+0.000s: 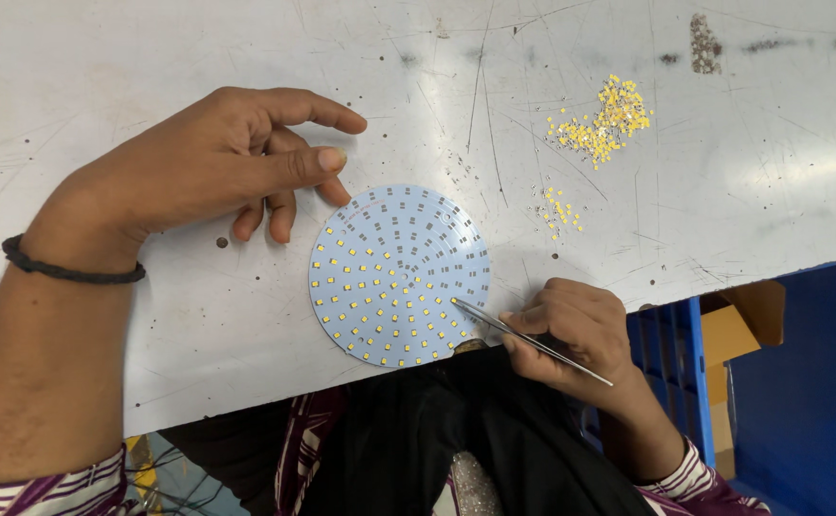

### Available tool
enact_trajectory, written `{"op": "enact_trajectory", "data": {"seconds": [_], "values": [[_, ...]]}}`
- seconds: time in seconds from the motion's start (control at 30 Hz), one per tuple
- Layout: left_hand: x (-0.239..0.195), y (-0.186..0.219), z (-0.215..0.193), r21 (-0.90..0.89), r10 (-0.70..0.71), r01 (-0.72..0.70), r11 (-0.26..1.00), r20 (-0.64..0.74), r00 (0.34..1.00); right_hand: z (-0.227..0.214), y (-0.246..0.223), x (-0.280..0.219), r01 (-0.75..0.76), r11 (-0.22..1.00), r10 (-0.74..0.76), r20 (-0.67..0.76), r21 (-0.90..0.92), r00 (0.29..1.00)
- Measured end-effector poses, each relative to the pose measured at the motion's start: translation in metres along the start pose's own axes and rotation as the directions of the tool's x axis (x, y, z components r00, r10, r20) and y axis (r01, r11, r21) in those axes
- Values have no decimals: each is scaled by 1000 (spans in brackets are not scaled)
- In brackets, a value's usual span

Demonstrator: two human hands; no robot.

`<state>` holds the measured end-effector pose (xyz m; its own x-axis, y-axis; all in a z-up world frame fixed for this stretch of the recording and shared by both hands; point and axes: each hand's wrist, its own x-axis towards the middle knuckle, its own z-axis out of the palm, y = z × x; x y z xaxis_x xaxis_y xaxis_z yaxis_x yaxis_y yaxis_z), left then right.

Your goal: The person uses tweezers to pick up small yellow LED components from a pile and places them one by one onto designated spots on a circular blue PCB. The person continues this repetitive placement process across the board.

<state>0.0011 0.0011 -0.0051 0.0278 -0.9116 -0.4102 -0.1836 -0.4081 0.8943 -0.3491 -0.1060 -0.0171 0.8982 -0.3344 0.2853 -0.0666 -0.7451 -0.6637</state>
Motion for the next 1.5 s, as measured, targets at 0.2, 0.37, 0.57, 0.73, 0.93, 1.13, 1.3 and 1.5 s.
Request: {"op": "enact_trajectory", "data": {"seconds": [0.2,0.37,0.57,0.73,0.93,1.13,1.3,1.5], "values": [[5,-5,-4,-35,42,-40,999,58,997,-19,5,-13,-132,988,141,-125,76,982],[9,-3,1,24,-181,182,983,-30,983,-43,27,-30,-420,906,414,-313,51,855],[11,0,5,92,-324,333,938,-103,940,-39,38,-32,-293,953,260,-288,-77,922],[13,-3,3,76,-330,337,938,-87,940,-39,37,-27,-264,959,227,-271,-107,935],[12,-11,2,39,-299,302,952,-73,951,-37,38,-23,-244,961,202,-274,-127,940],[16,-15,1,56,-283,287,956,-63,957,-39,38,-25,-243,963,205,-266,-120,942],[16,-17,1,54,-324,328,943,-70,944,-39,39,-25,-267,960,235,-280,-81,931],[16,-17,1,46,-323,326,944,-57,945,-41,38,-25,-297,951,268,-246,-90,932]]}}
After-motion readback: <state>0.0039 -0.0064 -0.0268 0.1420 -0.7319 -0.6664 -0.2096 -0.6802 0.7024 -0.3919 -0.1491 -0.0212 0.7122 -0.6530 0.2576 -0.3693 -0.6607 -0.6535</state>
